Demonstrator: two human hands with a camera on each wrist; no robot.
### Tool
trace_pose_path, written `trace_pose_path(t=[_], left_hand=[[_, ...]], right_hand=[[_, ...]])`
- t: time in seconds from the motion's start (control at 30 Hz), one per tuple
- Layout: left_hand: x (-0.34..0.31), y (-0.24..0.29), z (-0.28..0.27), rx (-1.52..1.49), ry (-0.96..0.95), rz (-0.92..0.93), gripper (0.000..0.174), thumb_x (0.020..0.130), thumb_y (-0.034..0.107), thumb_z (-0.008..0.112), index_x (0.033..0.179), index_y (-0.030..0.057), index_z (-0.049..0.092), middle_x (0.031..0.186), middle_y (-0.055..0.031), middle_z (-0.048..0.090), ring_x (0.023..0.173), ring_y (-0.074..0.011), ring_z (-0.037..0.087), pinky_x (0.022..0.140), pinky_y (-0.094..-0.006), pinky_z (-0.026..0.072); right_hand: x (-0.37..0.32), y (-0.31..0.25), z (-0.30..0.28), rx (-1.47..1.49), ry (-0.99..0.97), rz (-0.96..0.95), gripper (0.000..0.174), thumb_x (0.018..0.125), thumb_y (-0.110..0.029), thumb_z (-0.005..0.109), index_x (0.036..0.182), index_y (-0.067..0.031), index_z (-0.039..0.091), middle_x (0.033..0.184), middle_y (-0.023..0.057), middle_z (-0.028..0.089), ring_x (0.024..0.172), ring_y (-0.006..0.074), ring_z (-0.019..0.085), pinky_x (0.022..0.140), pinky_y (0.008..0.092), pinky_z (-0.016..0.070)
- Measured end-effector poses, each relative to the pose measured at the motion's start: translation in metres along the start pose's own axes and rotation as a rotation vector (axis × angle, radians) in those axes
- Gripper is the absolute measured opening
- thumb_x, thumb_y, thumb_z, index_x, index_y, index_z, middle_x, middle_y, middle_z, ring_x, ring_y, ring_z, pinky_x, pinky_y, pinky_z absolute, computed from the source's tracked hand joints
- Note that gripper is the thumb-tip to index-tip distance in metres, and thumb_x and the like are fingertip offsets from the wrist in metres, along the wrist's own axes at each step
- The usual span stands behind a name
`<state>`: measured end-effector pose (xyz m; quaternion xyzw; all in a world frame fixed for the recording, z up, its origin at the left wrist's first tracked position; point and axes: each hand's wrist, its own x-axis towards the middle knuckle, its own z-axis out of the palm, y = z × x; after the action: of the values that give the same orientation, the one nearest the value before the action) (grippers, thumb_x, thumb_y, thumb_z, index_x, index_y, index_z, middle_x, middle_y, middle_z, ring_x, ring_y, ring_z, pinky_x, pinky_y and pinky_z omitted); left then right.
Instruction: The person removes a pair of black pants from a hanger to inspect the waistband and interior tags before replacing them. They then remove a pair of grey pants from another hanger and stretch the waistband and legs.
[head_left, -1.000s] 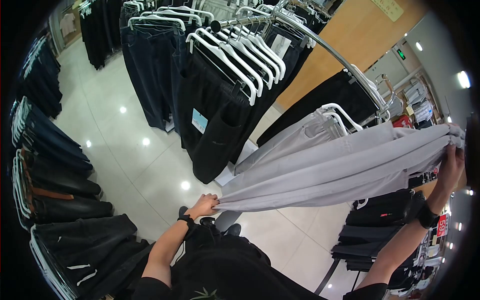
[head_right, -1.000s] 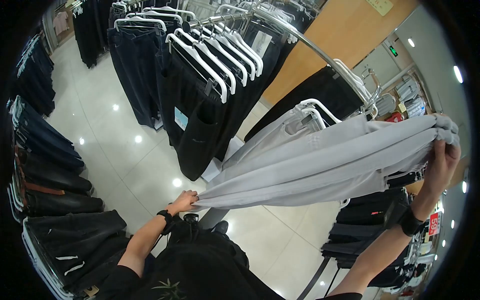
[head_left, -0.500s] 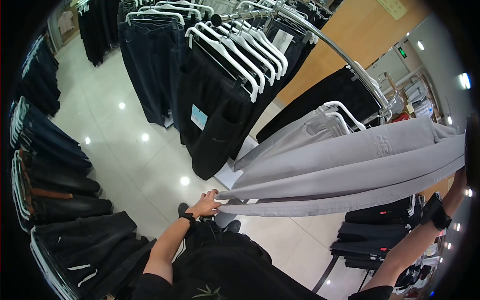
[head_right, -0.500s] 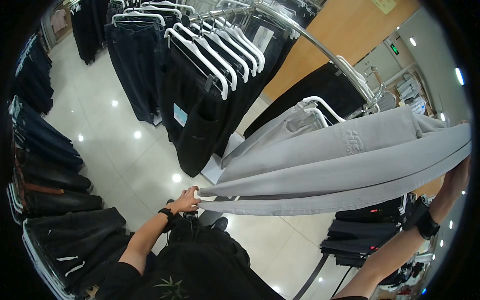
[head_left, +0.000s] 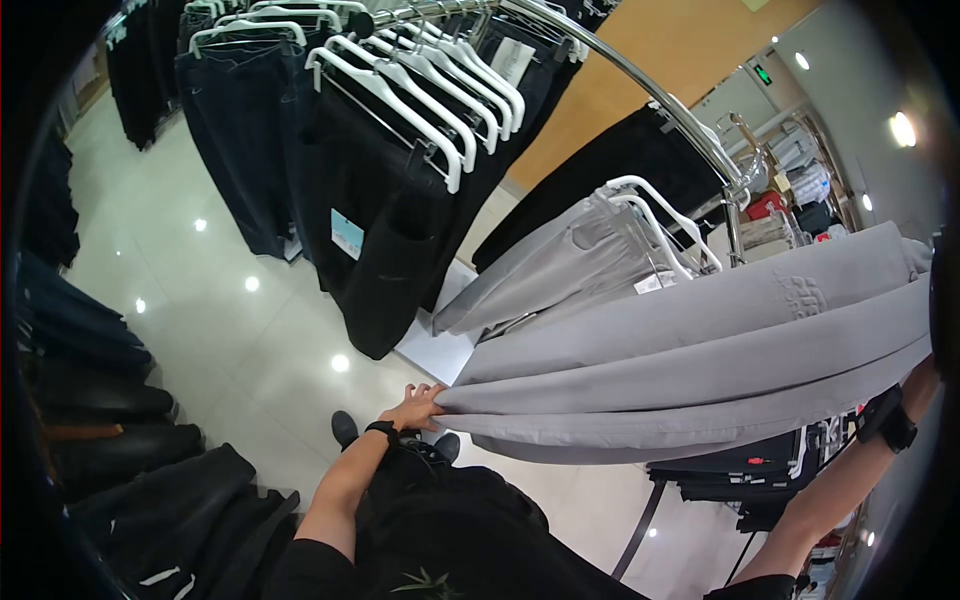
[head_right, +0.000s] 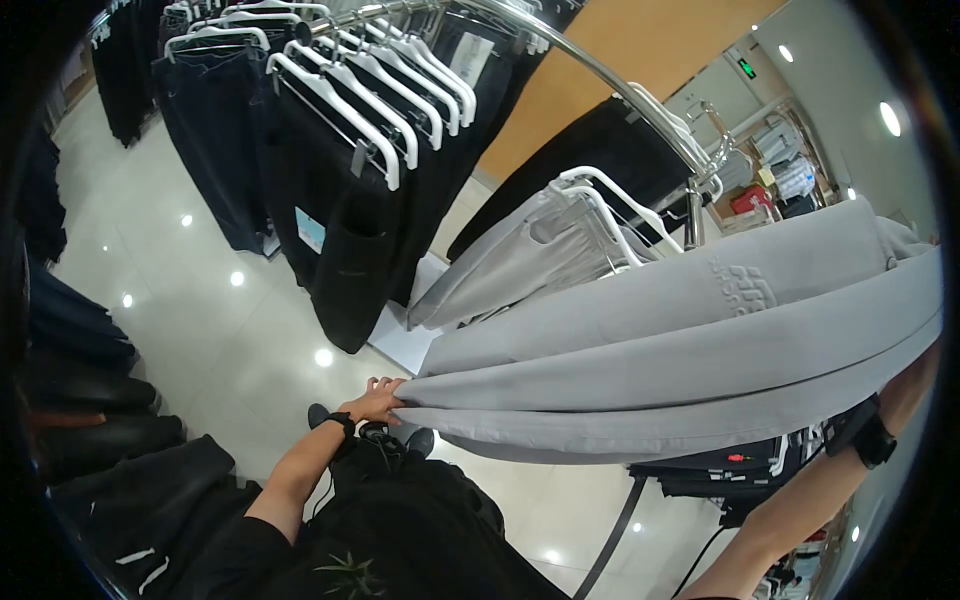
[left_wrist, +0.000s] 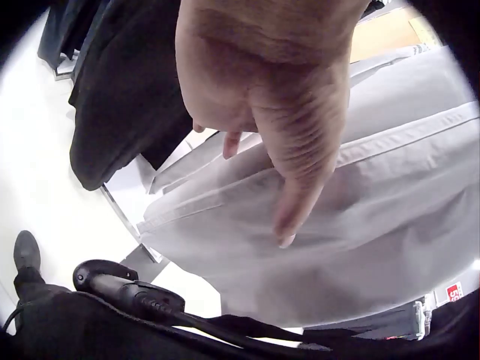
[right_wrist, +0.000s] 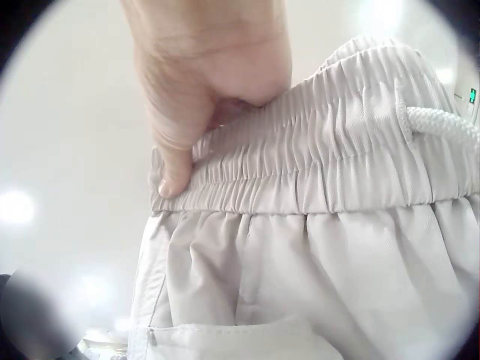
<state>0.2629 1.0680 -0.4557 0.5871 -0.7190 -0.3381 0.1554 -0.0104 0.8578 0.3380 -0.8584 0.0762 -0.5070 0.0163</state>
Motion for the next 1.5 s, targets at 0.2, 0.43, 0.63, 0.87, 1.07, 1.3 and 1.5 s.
trace_pose_path(t=[0.2,0.43,0.63,0.87,1.07,1.3,1.5], left_hand=[[0.015,-0.019,0.041,0.026,-0.011,0.018,0.034,0.071,0.03,0.074,0.105,0.0226,0.07,0.114,-0.0025,0.051,0.118,-0.0295,0.042,0.089,-0.0633,0.0307],[-0.043,-0.061,0.009,-0.049,0.263,-0.078,0.025,0.069,0.014,0.067,0.093,0.0066,0.066,0.093,-0.0123,0.061,0.095,-0.0331,0.058,0.082,-0.0468,0.0453],[-0.142,-0.12,-0.093,0.037,0.507,-0.202,0.016,0.067,0.004,0.062,0.081,-0.0006,0.056,0.094,-0.0188,0.06,0.083,-0.0397,0.06,0.075,-0.0466,0.0508],[-0.222,-0.102,-0.23,0.02,0.648,-0.306,0.016,0.068,-0.002,0.061,0.082,-0.0018,0.054,0.105,-0.0159,0.058,0.079,-0.0365,0.06,0.069,-0.0394,0.0506],[-0.254,-0.083,-0.289,0.047,0.588,-0.407,0.014,0.071,-0.002,0.061,0.083,0.0002,0.054,0.079,-0.0177,0.06,0.081,-0.0374,0.059,0.067,-0.0416,0.0474],[-0.27,-0.038,-0.344,0.236,0.614,-0.357,0.013,0.08,0.003,0.064,0.087,0.0024,0.053,0.082,-0.0168,0.062,0.08,-0.0379,0.058,0.071,-0.0426,0.0458],[-0.275,0.003,-0.373,0.098,0.625,-0.393,0.011,0.083,0.006,0.065,0.087,0.0031,0.056,0.08,-0.013,0.061,0.074,-0.0317,0.057,0.064,-0.0367,0.045]], right_hand=[[-0.008,0.001,-0.065,-0.308,-0.02,0.07,0.024,0.096,-0.026,0.058,0.108,-0.0059,0.054,0.104,0.0079,0.059,0.094,0.0182,0.058,0.087,0.0389,0.0496],[-0.06,0.039,-0.144,-0.435,0.017,0.253,0.03,0.097,-0.028,0.056,0.113,-0.0021,0.054,0.109,0.0083,0.059,0.1,0.0163,0.056,0.09,0.0339,0.0449],[-0.143,0.103,-0.213,-0.41,0.115,0.515,0.036,0.099,-0.03,0.055,0.118,0.0011,0.055,0.113,0.0086,0.059,0.105,0.0146,0.054,0.093,0.0296,0.0408],[-0.284,0.172,-0.243,-0.108,0.337,0.818,0.041,0.099,-0.032,0.054,0.119,0.003,0.058,0.121,0.0105,0.059,0.111,0.017,0.052,0.096,0.0294,0.0396],[-0.382,0.199,-0.254,0.151,0.4,0.936,0.034,0.098,-0.028,0.057,0.117,-0.0008,0.058,0.117,0.0067,0.061,0.109,0.013,0.053,0.096,0.0285,0.0386],[-0.438,0.188,-0.249,0.007,0.6,1.023,0.037,0.1,-0.025,0.054,0.126,0.0014,0.055,0.123,0.0071,0.059,0.113,0.0131,0.054,0.099,0.0265,0.0381],[-0.483,0.198,-0.27,0.081,0.49,1.102,0.04,0.097,-0.028,0.058,0.124,0.0012,0.056,0.125,0.0071,0.059,0.115,0.0138,0.052,0.1,0.0268,0.0368]])
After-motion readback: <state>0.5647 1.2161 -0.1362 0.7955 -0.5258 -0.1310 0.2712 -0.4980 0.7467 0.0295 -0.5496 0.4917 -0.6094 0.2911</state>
